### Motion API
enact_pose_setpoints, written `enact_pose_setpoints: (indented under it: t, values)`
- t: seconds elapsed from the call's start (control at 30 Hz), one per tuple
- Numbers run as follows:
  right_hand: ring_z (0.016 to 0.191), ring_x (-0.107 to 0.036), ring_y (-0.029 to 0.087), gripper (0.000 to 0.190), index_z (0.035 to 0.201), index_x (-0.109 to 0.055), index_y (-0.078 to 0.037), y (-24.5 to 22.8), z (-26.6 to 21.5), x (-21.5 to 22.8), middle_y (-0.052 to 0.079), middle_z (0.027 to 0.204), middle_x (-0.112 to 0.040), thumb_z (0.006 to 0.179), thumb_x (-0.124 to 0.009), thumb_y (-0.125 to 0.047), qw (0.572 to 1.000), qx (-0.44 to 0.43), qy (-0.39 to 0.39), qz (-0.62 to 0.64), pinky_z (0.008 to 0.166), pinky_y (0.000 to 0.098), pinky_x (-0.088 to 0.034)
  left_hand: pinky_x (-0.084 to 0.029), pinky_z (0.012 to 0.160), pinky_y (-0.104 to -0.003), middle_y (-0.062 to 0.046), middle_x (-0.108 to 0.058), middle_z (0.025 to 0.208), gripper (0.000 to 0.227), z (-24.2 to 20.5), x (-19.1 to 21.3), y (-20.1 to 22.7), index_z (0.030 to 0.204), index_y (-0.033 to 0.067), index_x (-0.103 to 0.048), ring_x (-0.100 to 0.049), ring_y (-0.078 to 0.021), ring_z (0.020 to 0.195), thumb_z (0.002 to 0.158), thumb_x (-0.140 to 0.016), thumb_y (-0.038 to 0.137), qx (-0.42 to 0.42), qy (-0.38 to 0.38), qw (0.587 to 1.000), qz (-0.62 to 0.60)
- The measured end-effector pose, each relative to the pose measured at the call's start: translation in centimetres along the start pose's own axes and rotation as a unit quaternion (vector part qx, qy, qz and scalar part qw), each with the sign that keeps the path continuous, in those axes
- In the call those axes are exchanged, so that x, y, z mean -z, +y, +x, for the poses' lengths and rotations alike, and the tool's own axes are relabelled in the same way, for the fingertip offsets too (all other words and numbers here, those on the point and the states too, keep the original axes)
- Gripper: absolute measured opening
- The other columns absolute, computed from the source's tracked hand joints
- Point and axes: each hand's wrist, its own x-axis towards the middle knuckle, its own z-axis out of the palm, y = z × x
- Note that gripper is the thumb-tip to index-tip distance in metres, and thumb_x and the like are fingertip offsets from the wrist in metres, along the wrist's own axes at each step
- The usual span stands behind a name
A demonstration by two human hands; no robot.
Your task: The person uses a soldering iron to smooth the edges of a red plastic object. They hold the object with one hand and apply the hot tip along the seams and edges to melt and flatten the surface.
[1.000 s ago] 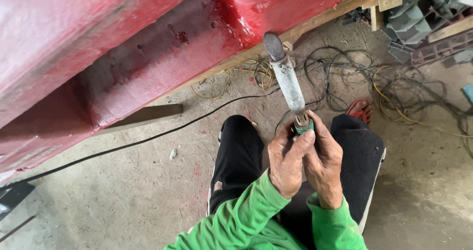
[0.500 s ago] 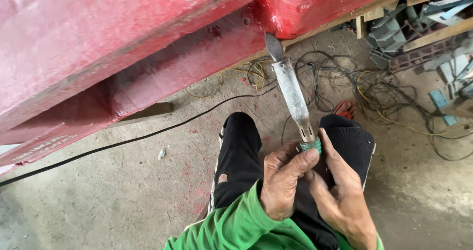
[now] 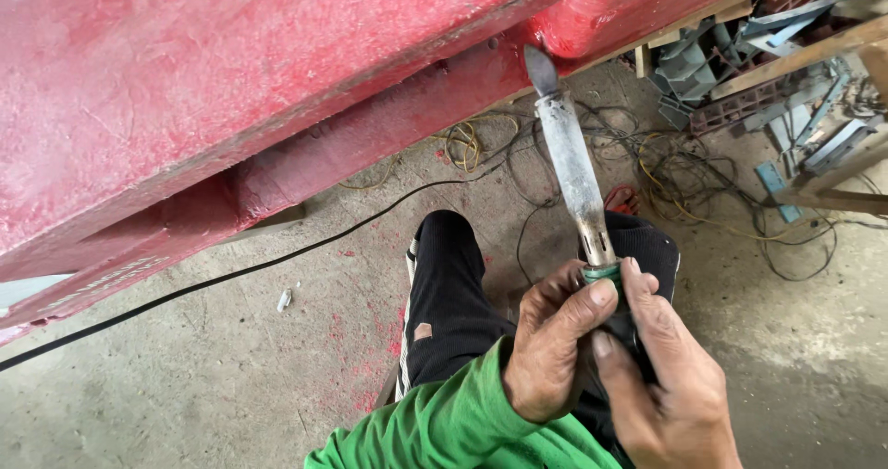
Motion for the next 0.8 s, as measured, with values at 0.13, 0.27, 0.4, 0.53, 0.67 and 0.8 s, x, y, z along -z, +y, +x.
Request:
enact_pose_setpoints:
  t: [0.13, 0.27, 0.4, 0.53, 0.67, 0.8]
  values:
    - [0.143, -0.055, 0.035, 0.056, 0.143, -0.049, 0.012, -1.8, 0.4, 0.2, 0.028, 0.148, -0.057, 0.091, -0.064, -0.003, 0.998, 0.048, 0.001, 0.045, 0.121, 0.0381, -0.038, -0.053, 0.098, -0.03, -0.01, -0.073, 0.114, 0.011, -1.0, -0.3, 0.8, 0.113, 0.0032, -0.066, -0.068, -0.0148, 0.104, 0.106, -0.065, 0.01, 0.007, 0.005, 0.999, -0.044]
    - [0.143, -0.053, 0.038, 0.057, 0.144, -0.047, 0.014, -3.5, 0.9, 0.5, 0.03, 0.147, -0.057, 0.092, -0.061, -0.005, 1.0, 0.022, -0.018, 0.013, 0.119, 0.0406, -0.036, -0.053, 0.096, -0.027, -0.007, -0.073, 0.107, 0.009, -1.0, -0.9, 1.8, 0.109, 0.0047, -0.066, -0.069, -0.0131, 0.103, 0.104, -0.066, 0.012, 0.016, 0.031, 0.996, -0.08]
    - [0.142, -0.053, 0.039, 0.057, 0.145, -0.047, 0.013, -5.0, 1.2, 0.7, 0.03, 0.146, -0.057, 0.092, -0.059, -0.006, 1.0, 0.02, -0.016, -0.016, 0.117, 0.0406, -0.037, -0.052, 0.091, -0.027, -0.004, -0.072, 0.104, 0.006, -1.0, -1.8, 2.3, 0.107, 0.0048, -0.065, -0.066, -0.0112, 0.097, 0.106, -0.066, 0.011, 0.018, 0.03, 0.995, -0.096]
    - [0.141, -0.054, 0.038, 0.056, 0.146, -0.048, 0.011, -5.8, 1.3, 0.6, 0.03, 0.145, -0.058, 0.093, -0.059, -0.005, 0.999, -0.012, -0.011, -0.049, 0.115, 0.0409, -0.04, -0.052, 0.091, -0.027, -0.004, -0.071, 0.104, 0.006, -1.1, -2.2, 2.8, 0.107, 0.0044, -0.065, -0.066, -0.0119, 0.097, 0.108, -0.065, 0.011, 0.039, 0.019, 0.992, -0.117]
    - [0.14, -0.056, 0.037, 0.055, 0.144, -0.051, 0.009, -6.2, 1.1, 0.5, 0.027, 0.144, -0.06, 0.091, -0.059, -0.004, 0.999, -0.004, -0.016, -0.049, 0.116, 0.041, -0.04, -0.054, 0.095, -0.031, -0.01, -0.074, 0.106, 0.004, -1.6, -2.3, 3.0, 0.104, 0.0064, -0.063, -0.069, -0.0165, 0.101, 0.105, -0.063, 0.01, 0.028, 0.006, 0.994, -0.107]
    - [0.14, -0.058, 0.035, 0.052, 0.142, -0.052, 0.009, -6.4, 0.9, 0.1, 0.026, 0.145, -0.061, 0.092, -0.059, -0.003, 1.0, 0.007, -0.024, -0.017, 0.117, 0.0401, -0.039, -0.054, 0.096, -0.032, -0.01, -0.073, 0.108, 0.005, -2.1, -2.1, 3.3, 0.108, 0.0046, -0.064, -0.069, -0.0171, 0.102, 0.108, -0.061, 0.009, 0.01, 0.004, 0.993, -0.114]
